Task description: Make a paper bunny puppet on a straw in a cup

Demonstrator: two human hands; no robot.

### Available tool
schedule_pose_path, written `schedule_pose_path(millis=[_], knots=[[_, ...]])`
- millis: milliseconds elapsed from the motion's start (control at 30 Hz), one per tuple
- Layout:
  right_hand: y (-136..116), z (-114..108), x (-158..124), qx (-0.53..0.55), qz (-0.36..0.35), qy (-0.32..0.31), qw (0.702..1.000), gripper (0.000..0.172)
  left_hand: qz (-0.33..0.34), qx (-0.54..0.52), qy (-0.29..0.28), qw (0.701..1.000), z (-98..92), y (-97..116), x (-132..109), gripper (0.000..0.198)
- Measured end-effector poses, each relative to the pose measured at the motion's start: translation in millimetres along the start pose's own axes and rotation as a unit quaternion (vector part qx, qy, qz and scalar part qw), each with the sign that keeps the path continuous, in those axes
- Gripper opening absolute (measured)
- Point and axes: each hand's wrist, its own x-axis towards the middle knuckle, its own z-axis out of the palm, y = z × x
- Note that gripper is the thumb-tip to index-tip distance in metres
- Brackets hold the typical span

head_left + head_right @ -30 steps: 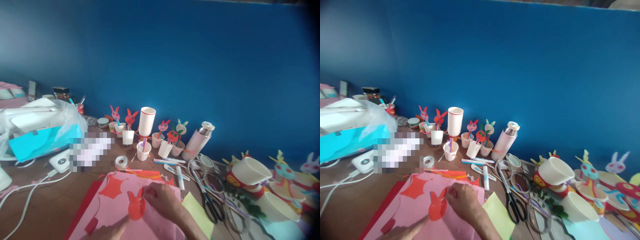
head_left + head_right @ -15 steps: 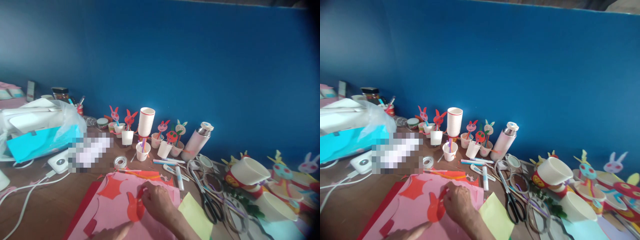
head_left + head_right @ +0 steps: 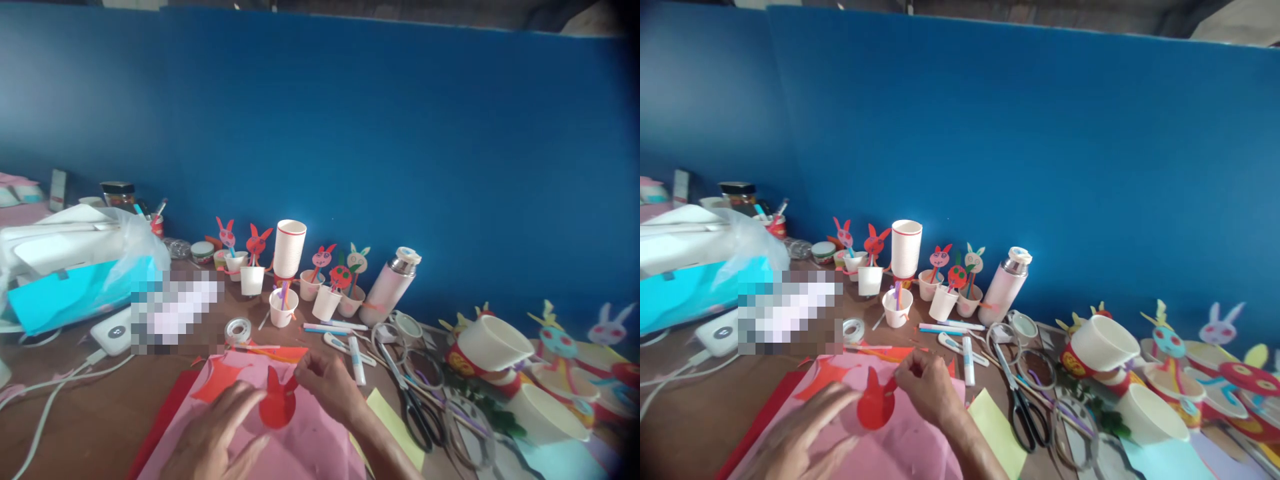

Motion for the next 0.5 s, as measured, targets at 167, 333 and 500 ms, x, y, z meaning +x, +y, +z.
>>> schedule_pose_path(millis=[167, 333, 500], knots=[[-5, -3, 0, 0.098, -0.001, 0.053, 0.994, 0.011, 0.158, 0.092, 0.047, 0.982, 22.3, -1, 23, 0.061], [-5, -1, 4, 0.184, 0.006, 0.078, 0.980, 0.017, 0.205, 0.126, 0.055, 0.969, 37.1, 4, 47, 0.066], [-5, 1, 3, 0.229, 0.011, 0.071, 0.971, 0.028, 0.240, 0.052, 0.094, 0.965, 47.0, -7, 63, 0.038]])
